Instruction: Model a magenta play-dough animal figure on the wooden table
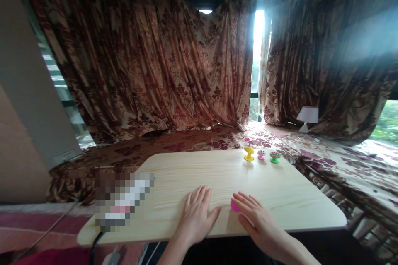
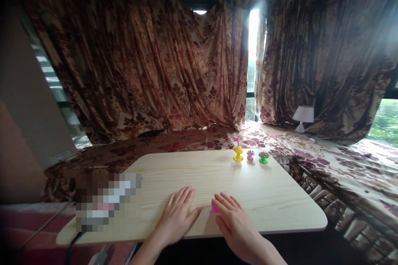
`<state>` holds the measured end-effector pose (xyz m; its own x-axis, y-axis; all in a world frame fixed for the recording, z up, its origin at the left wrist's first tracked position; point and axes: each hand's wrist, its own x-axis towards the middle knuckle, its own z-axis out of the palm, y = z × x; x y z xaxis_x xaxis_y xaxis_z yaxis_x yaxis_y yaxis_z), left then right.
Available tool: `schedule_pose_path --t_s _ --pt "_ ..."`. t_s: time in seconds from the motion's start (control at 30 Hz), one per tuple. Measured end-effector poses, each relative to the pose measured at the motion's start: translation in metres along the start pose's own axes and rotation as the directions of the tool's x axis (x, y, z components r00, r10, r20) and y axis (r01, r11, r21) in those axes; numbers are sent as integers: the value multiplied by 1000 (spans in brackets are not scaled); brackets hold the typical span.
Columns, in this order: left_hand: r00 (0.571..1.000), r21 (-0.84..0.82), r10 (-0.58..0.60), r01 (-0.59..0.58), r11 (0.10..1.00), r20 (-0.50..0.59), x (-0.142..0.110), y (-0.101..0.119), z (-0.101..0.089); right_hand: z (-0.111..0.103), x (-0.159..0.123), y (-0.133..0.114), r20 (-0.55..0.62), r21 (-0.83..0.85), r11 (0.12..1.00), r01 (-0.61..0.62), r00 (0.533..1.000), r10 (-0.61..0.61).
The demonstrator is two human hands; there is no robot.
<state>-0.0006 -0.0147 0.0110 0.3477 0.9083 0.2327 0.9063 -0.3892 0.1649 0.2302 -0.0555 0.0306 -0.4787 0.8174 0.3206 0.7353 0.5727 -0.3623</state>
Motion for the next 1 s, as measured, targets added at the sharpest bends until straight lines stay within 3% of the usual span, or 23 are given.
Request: schedule_pose_path --t_s 0.3,1.0 --pt "1000 26 -8 9 1000 -2 1 3 -4 16 46 16 -128 64 997 -45 990 53" --pt "1000 32 -13 13 999 8 4 1 -2 14 48 19 -175 110 994 2 984 17"
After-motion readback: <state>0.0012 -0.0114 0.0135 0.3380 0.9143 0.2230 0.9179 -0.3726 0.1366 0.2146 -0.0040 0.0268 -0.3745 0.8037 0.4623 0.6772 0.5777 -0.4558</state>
